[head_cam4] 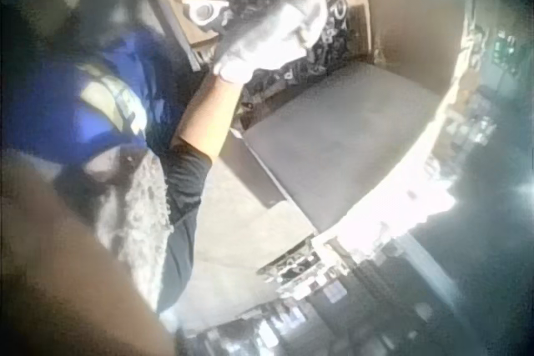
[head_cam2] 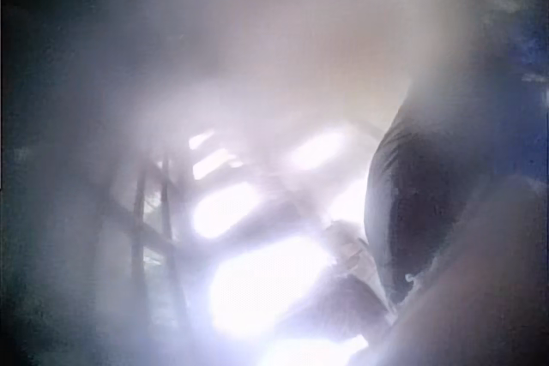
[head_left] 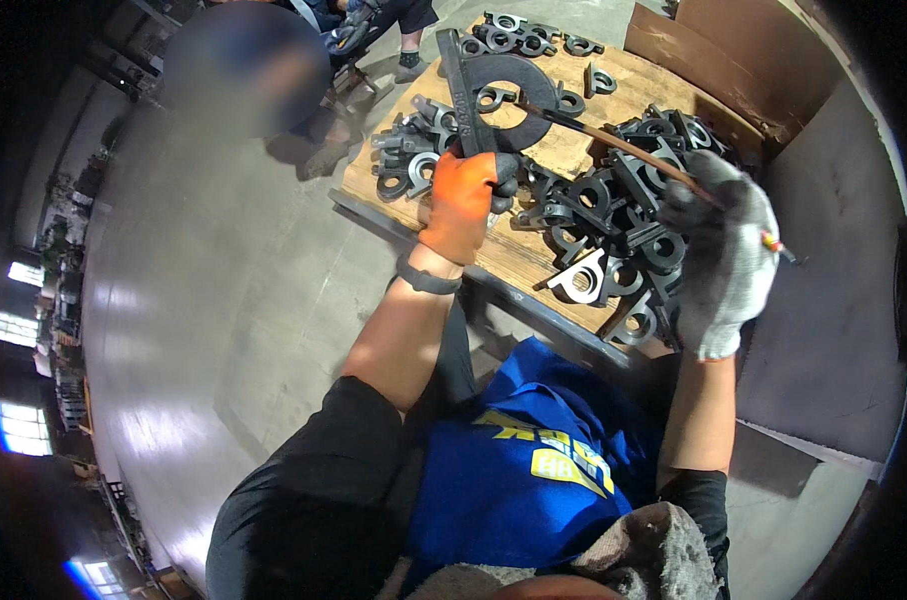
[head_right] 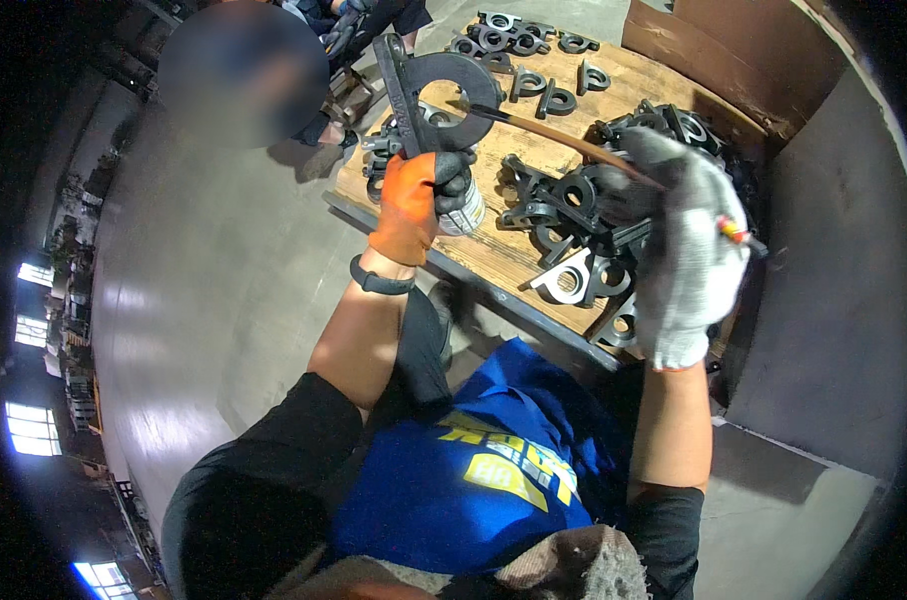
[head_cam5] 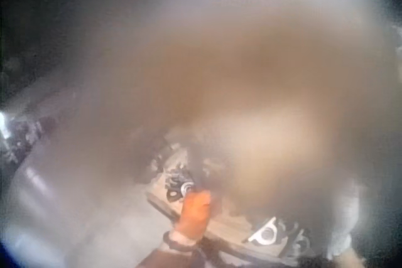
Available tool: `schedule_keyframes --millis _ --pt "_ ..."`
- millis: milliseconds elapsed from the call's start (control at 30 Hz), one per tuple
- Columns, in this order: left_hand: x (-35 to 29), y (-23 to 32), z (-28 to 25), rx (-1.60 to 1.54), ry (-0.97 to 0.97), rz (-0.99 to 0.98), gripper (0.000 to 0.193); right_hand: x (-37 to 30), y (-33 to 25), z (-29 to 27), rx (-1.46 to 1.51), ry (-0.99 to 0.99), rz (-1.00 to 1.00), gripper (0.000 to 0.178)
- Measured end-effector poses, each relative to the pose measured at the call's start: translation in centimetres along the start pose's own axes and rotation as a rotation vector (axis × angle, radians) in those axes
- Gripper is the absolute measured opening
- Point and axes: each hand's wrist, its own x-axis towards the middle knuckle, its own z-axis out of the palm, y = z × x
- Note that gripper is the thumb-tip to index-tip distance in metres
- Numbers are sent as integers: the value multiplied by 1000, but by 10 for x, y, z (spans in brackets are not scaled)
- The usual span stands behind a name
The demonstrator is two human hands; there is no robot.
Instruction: The person repeatedly picks up metal parts from a table, dips a brush into a container of black paint, and applies paint to the parts. The painted parts are placed back on the table. Another person is visible in the background performing a similar task.
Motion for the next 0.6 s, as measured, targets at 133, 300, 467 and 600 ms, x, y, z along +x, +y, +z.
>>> schedule_keyframes --millis 133,300,467,600 --pt "0 -2 2 38 78 213 17 -13 5 18 -286 -140 -63 29" --pt "-4 1 10 68 181 373 23 -15 12 26 -400 -391 -214 33" --pt "-2 1 11 55 275 399 26 -26 14 26 -366 -372 -126 36" --pt "3 -1 4 262 404 507 22 -24 14 19 -371 -285 -201 35"
